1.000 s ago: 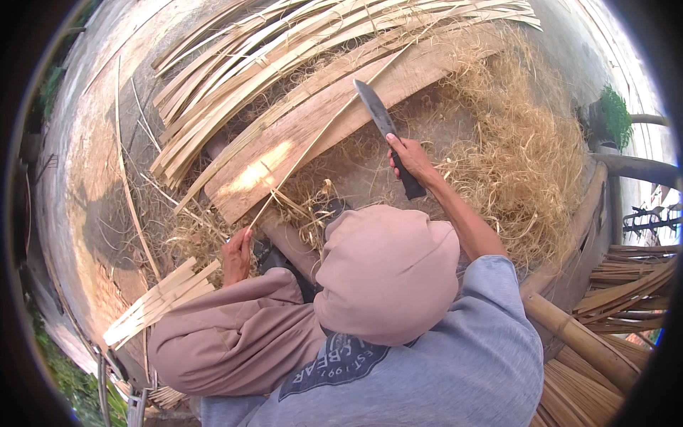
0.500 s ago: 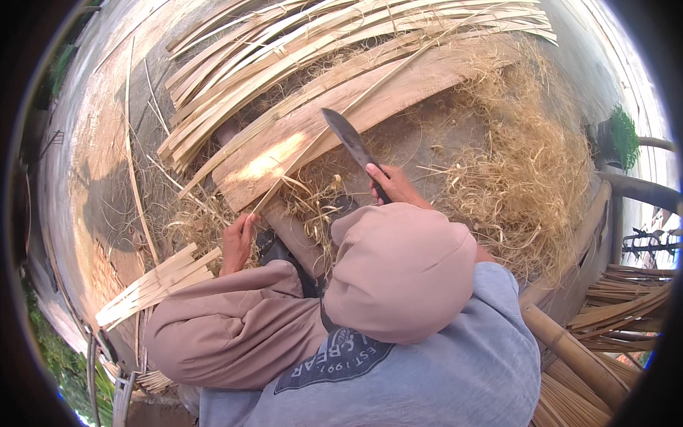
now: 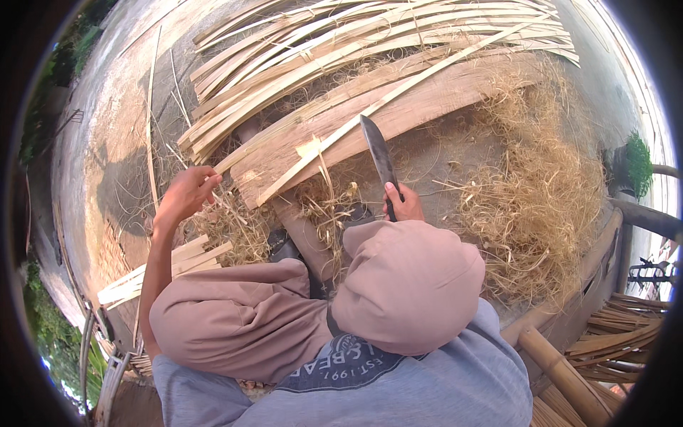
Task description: The person sits on the ground and uses a knife to split long bamboo strips into thinner slats. They repeatedly position each strip on a wooden board, draw the knife along its length to split it, and place the finished slats into a growing pile.
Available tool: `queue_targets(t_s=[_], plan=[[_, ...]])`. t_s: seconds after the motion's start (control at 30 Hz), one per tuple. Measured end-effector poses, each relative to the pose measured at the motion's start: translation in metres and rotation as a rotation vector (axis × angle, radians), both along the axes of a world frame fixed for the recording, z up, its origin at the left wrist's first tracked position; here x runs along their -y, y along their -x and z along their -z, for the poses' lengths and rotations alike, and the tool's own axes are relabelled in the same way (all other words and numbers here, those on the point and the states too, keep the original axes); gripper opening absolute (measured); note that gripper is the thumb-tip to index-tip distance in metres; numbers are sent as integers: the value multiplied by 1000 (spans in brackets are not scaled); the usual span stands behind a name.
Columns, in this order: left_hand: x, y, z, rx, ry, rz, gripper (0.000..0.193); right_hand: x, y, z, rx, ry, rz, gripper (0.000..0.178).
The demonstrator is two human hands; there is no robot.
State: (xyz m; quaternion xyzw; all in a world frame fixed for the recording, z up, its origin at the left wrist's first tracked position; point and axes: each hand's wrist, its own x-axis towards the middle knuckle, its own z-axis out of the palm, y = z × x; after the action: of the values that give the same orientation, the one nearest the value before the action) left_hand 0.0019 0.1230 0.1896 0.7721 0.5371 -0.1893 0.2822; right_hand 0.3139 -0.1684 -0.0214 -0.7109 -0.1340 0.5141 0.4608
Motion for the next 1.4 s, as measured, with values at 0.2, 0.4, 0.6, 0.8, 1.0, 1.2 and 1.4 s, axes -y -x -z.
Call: queue_targets(t_s=[0.2, 0.4, 0.6, 0.8, 1.0, 1.2, 1.4], plan=[[-27, -129, -30, 122, -11, 299, 45, -24, 63, -36, 522, -77, -822, 43], [37, -261, 135, 390, -276, 347, 39, -55, 68, -81, 78, -66, -813, 42], [66, -331, 208, 544, -459, 102, 30, -40, 41, -28, 7, -42, -374, 36], [48, -367, 226, 808, -473, 135, 22, -56, 36, -1, 274, -148, -155, 34], [40, -371, 236, 906, -502, 127, 21, -63, 25, -3, 96, -37, -150, 29], [39, -377, 242, 922, -508, 146, 19, -56, 43, -13, 449, -204, -603, 27], [43, -374, 246, 895, -519, 158, 20, -58, 70, -10, 584, -370, -525, 30]])
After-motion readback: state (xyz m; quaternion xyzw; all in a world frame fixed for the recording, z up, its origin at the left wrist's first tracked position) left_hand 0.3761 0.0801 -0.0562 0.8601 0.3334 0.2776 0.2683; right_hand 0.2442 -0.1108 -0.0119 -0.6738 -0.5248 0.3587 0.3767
